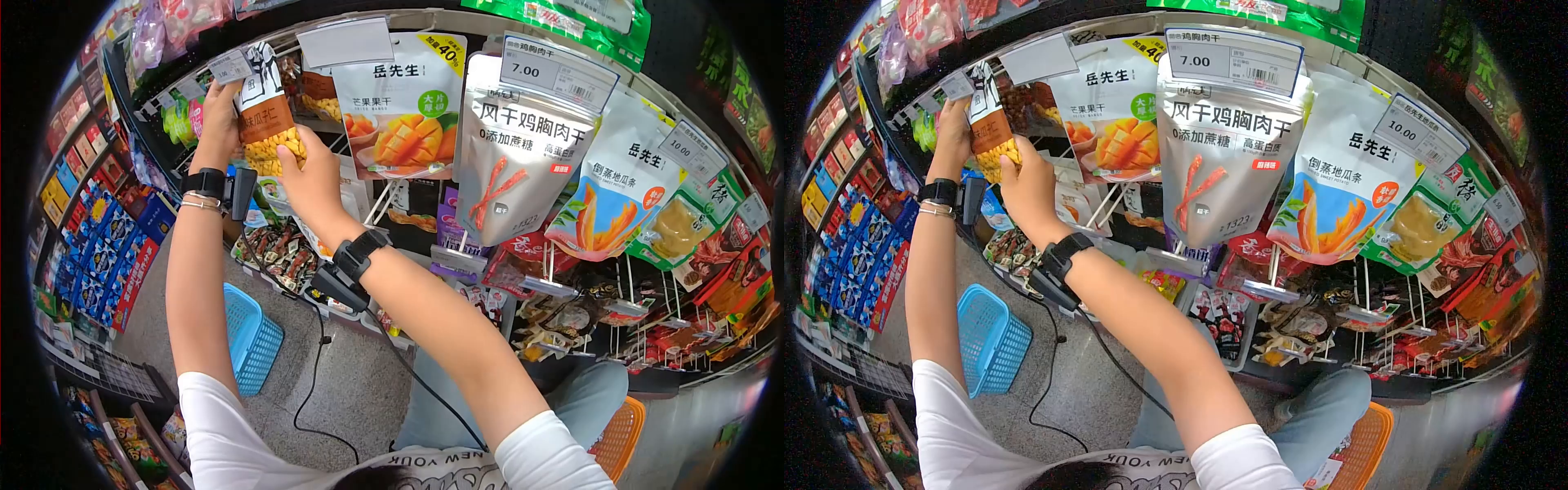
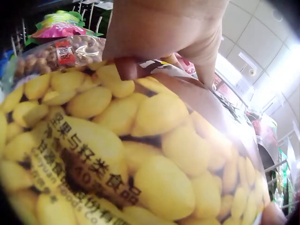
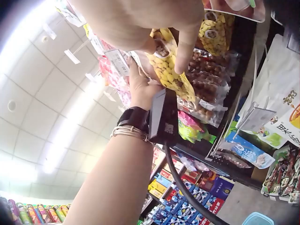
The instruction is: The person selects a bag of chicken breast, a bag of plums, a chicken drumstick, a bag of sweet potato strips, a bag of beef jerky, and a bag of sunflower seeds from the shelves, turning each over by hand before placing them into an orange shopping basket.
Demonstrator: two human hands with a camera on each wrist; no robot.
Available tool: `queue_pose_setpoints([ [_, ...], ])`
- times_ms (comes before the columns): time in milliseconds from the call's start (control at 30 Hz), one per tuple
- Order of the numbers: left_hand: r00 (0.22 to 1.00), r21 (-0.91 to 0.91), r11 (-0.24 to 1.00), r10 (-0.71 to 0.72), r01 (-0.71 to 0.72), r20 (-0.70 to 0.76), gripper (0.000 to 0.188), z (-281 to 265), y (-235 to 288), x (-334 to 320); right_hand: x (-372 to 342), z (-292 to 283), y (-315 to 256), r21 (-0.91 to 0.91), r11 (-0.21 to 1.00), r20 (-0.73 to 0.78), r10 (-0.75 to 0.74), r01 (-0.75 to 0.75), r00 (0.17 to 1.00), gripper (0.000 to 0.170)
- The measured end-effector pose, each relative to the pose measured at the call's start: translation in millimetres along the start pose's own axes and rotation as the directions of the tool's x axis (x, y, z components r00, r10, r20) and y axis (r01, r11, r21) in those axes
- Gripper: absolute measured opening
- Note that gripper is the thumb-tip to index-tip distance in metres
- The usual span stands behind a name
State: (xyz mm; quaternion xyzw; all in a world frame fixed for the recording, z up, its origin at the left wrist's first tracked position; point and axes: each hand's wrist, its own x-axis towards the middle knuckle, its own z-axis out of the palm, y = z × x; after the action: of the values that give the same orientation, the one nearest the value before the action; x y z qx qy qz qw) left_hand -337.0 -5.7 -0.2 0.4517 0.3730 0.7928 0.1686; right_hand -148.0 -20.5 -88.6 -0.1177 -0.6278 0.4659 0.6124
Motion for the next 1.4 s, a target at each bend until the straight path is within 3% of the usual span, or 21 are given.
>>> queue_pose_setpoints([
  [100, 0.999, 0.085, 0.996, 0.035, -0.032, -0.028, 0.026, 8, 5, -8, 0, 4, 6, 0.027, 1.000, -0.027, 0.012, -0.011, 1.000, 0.027],
  [300, 0.999, 0.071, 0.996, -0.048, 0.050, -0.020, 0.030, 7, 3, -8, 4, 5, 21, 0.103, 0.993, -0.090, 0.061, -0.051, 0.994, 0.024],
  [433, 1.000, 0.191, 0.982, 0.011, -0.014, 0.013, 0.045, 16, -4, -12, 7, 8, 31, 0.156, 0.983, -0.150, 0.116, -0.093, 0.982, 0.021],
  [500, 0.999, 0.283, 0.958, 0.044, -0.041, -0.004, 0.054, 24, -11, -22, 7, 6, 33, 0.080, 0.985, -0.147, 0.162, -0.151, 0.976, 0.025],
  [533, 0.994, 0.490, 0.865, 0.104, -0.111, 0.043, 0.060, 23, -14, -24, 7, 5, 33, 0.042, 0.982, -0.146, 0.186, -0.181, 0.972, 0.027],
  [633, 0.993, 0.452, 0.884, 0.113, -0.118, 0.039, 0.069, 43, -13, -44, -8, 4, 30, -0.165, 0.972, -0.190, 0.136, -0.168, 0.972, 0.039],
  [667, 0.988, 0.396, 0.906, 0.149, -0.150, 0.032, 0.071, 34, -26, -34, -12, 3, 30, -0.085, 0.967, -0.130, 0.226, -0.238, 0.965, 0.056],
  [800, 0.988, 0.464, 0.877, 0.154, -0.125, -0.026, 0.075, 33, -42, -20, -39, -1, 15, -0.064, 0.930, -0.054, 0.359, -0.362, 0.932, 0.069],
  [933, 0.983, 0.474, 0.871, 0.178, -0.131, -0.054, 0.075, 44, -56, -11, -72, -12, 24, -0.328, 0.934, 0.059, 0.172, -0.144, 0.983, 0.057],
  [967, 0.979, 0.479, 0.866, 0.197, -0.145, -0.059, 0.074, 47, -60, -9, -79, -22, 14, -0.118, 0.949, 0.156, 0.309, -0.293, 0.938, 0.050],
  [1000, 0.958, 0.527, 0.818, 0.286, -0.228, -0.030, 0.072, 50, -64, -9, -86, -27, 11, -0.120, 0.951, 0.178, 0.304, -0.286, 0.936, 0.046],
  [1133, 0.898, 0.591, 0.736, 0.438, -0.331, -0.043, 0.063, 52, -79, -13, -112, -53, 6, -0.088, 0.962, 0.241, 0.272, -0.258, 0.932, 0.026],
  [1233, 0.880, 0.703, 0.650, 0.469, -0.287, -0.075, 0.065, 35, -100, -14, -124, -76, -10, -0.134, 0.958, 0.260, 0.282, -0.254, 0.924, 0.017],
  [1300, 0.890, 0.608, 0.738, 0.442, -0.291, -0.111, 0.067, 51, -87, -43, -131, -95, -25, -0.160, 0.957, 0.281, 0.278, -0.241, 0.919, 0.017],
  [1400, 0.912, 0.514, 0.792, 0.407, -0.329, -0.043, 0.056, 54, -66, -90, -144, -125, -58, -0.283, 0.938, 0.235, 0.272, -0.202, 0.933, 0.015],
])
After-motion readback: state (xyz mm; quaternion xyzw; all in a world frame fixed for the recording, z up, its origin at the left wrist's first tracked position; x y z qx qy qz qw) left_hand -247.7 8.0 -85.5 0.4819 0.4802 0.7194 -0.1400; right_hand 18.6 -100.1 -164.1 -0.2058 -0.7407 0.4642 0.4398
